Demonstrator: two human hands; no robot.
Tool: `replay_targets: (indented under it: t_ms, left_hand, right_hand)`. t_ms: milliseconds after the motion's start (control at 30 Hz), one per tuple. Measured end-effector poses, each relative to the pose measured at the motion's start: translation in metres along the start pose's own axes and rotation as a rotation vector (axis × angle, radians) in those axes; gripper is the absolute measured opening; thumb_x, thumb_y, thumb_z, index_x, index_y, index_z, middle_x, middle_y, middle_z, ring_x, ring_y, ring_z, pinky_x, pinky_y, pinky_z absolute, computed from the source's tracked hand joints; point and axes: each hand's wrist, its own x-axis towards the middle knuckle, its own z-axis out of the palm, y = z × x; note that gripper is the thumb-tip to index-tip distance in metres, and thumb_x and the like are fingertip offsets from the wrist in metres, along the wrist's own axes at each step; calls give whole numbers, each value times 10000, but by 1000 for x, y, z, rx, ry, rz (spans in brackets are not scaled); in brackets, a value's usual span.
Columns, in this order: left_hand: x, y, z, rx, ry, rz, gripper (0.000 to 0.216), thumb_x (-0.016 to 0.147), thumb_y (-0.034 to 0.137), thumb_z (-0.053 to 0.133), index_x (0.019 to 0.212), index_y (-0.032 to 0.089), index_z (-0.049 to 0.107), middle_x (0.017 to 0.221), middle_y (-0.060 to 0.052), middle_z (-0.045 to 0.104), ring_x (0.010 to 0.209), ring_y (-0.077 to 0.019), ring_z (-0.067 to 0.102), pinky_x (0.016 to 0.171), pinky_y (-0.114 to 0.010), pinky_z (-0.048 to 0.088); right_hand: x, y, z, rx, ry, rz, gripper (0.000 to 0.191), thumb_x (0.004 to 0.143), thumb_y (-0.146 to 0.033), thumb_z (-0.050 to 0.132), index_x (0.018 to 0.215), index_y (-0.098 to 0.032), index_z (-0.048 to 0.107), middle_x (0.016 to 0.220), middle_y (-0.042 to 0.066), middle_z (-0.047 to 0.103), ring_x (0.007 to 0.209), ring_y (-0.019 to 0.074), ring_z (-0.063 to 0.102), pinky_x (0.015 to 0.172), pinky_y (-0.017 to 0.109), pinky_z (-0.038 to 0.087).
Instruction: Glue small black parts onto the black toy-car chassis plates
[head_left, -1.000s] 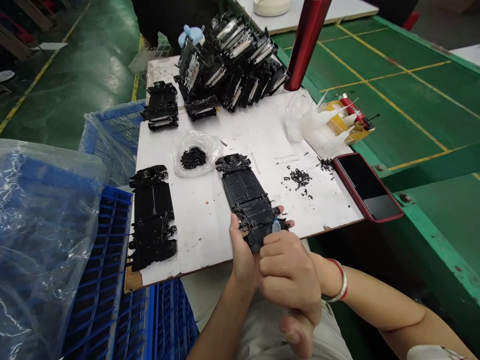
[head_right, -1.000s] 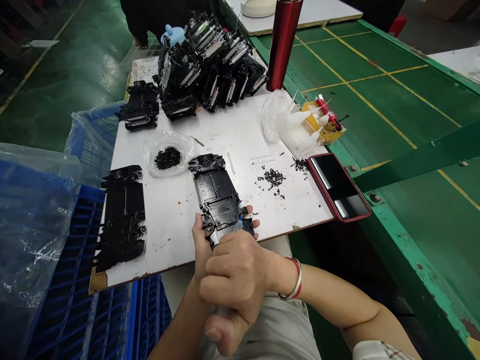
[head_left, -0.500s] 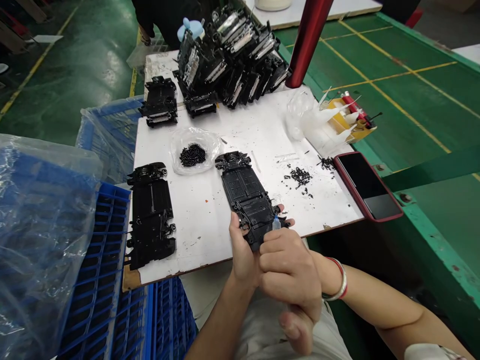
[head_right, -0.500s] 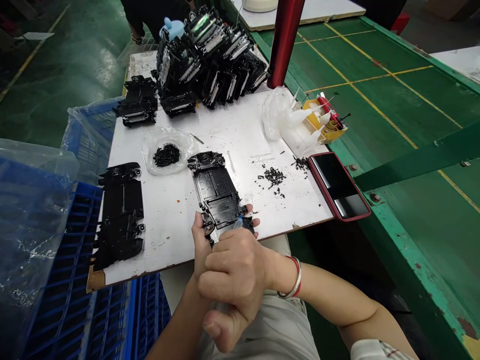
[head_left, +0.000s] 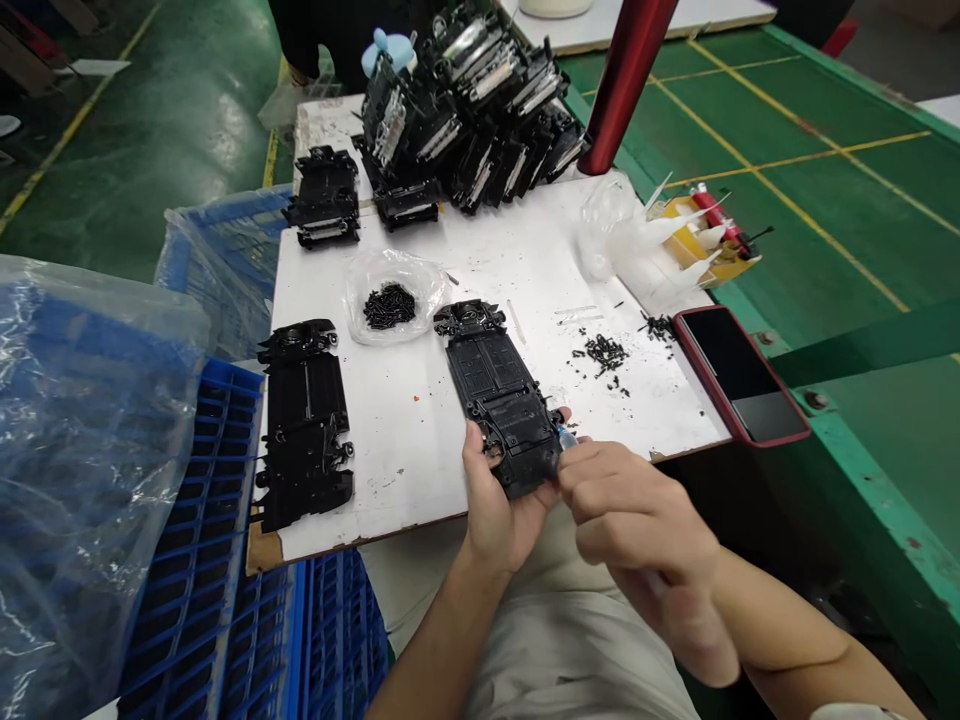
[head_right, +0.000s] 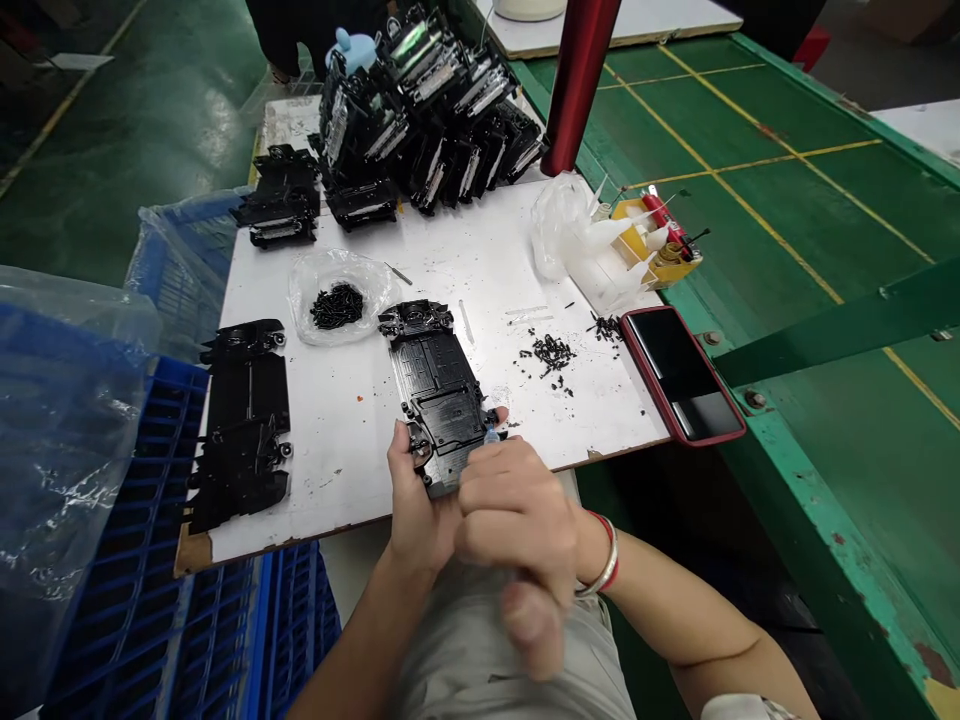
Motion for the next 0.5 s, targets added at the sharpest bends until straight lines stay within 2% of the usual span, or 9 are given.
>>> replay_targets:
  t_ms: [167, 233, 400, 500]
  left_hand:
    - [1, -1, 1, 9, -8, 56, 676, 919, 628, 302, 1127, 101, 670, 1112, -162, 689, 964, -282, 652, 801, -410, 545]
    - [0, -1, 1, 22, -7, 58, 685, 919, 631, 293, 1118, 94, 670, 1126, -167, 683, 953, -283, 654, 775, -407, 553]
    - [0, -1, 4, 40, -8, 62, 685, 921, 626, 287, 1101, 91, 674, 1123, -170, 679, 997, -294, 642, 836, -442, 544]
    - [0, -1, 5, 48, -7, 68, 681, 932, 615, 264, 1088, 93, 673, 1119, -171, 677, 1006, -293, 639, 848, -448, 538]
  right_hand:
    - [3, -11, -13, 113, 223, 206, 460, 918, -461, 336, 588, -185, 499, 471, -25, 319, 410, 100, 268, 482, 300, 256]
    - [2, -12, -18, 150, 265, 265, 491, 928, -474, 316, 602, -182, 538, 482, -17, 354, 424, 113, 316, 495, 305, 290]
    - [0, -6, -21, 202, 340, 233, 514, 919, -442, 251, 645, -172, 592, 502, -5, 394, 436, 127, 349, 493, 306, 304]
    - [1, -6, -13, 214, 448, 204, 463, 883, -451, 351, 604, -165, 585, 485, -15, 380, 423, 113, 316, 474, 291, 279]
